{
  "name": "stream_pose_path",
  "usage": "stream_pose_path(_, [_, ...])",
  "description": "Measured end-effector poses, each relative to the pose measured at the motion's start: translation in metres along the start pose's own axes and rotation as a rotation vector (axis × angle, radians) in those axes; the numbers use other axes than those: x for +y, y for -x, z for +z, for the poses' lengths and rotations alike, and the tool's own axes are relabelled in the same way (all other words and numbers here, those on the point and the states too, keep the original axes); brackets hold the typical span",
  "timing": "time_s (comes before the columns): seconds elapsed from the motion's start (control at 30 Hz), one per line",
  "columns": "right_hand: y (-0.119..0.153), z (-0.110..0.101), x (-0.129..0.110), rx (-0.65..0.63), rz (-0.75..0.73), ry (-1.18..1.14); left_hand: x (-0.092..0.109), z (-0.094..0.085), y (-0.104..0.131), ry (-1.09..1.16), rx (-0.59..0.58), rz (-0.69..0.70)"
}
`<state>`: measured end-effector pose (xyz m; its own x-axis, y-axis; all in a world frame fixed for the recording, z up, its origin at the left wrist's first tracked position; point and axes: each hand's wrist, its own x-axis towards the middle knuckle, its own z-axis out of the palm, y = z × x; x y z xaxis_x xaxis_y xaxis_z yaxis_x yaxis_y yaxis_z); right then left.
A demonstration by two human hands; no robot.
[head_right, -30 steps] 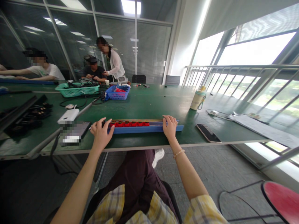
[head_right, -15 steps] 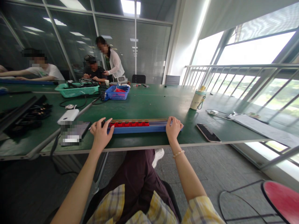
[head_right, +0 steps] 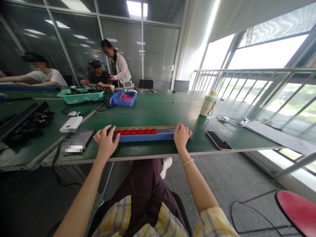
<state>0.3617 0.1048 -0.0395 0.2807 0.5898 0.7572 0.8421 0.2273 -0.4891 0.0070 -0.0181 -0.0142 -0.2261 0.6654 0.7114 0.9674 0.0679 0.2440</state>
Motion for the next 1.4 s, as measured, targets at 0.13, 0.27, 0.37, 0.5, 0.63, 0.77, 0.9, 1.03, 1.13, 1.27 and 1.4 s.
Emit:
stream_pose_path(0.13, [-0.0006,0.0016,0.0023,-0.039,-0.04,-0.051,-0.0011,0.0008,0.0004,-0.007,-0.005,0.009])
stream_pose_path(0.27, [-0.0013,0.0023,0.004,-0.06,-0.075,-0.085,-0.0011,0.0007,0.0006,0.004,-0.008,0.004])
stream_pose_path(0.37, [-0.0016,0.0008,0.0032,-0.068,-0.091,-0.089,-0.0003,0.0006,0.0005,0.0,-0.005,0.003])
stream_pose_path(0.5, [-0.001,-0.0032,-0.0002,-0.023,-0.031,-0.048,0.0006,0.0,0.0002,-0.013,-0.005,0.008])
stream_pose_path(0.63, [-0.0006,-0.0057,-0.0021,0.041,0.018,-0.007,-0.0003,0.0005,0.0002,-0.008,-0.009,0.011])
stream_pose_path(0.77, [-0.0008,-0.0045,-0.0015,0.014,-0.087,-0.023,-0.0014,0.0018,0.0004,0.002,-0.006,0.009])
stream_pose_path(0.9, [-0.0007,-0.0037,-0.0017,-0.024,-0.127,-0.026,-0.0014,0.0023,0.0007,-0.006,0.003,0.012])
stream_pose_path(1.03, [-0.0005,-0.0052,-0.0032,0.013,-0.051,-0.009,-0.001,0.002,0.0007,-0.012,-0.001,0.012])
stream_pose_path(1.13, [-0.0007,-0.0056,-0.0033,0.041,-0.008,0.004,-0.0009,0.0018,0.0005,-0.005,-0.012,0.004])
stream_pose_path(1.27, [-0.0008,-0.0032,-0.002,0.033,-0.012,0.023,-0.0008,0.0017,0.0004,0.0,-0.018,0.0])
stream_pose_path(1.4, [-0.0006,0.0007,-0.0008,-0.026,-0.038,0.009,-0.001,0.0013,0.0005,0.0,-0.011,0.005])
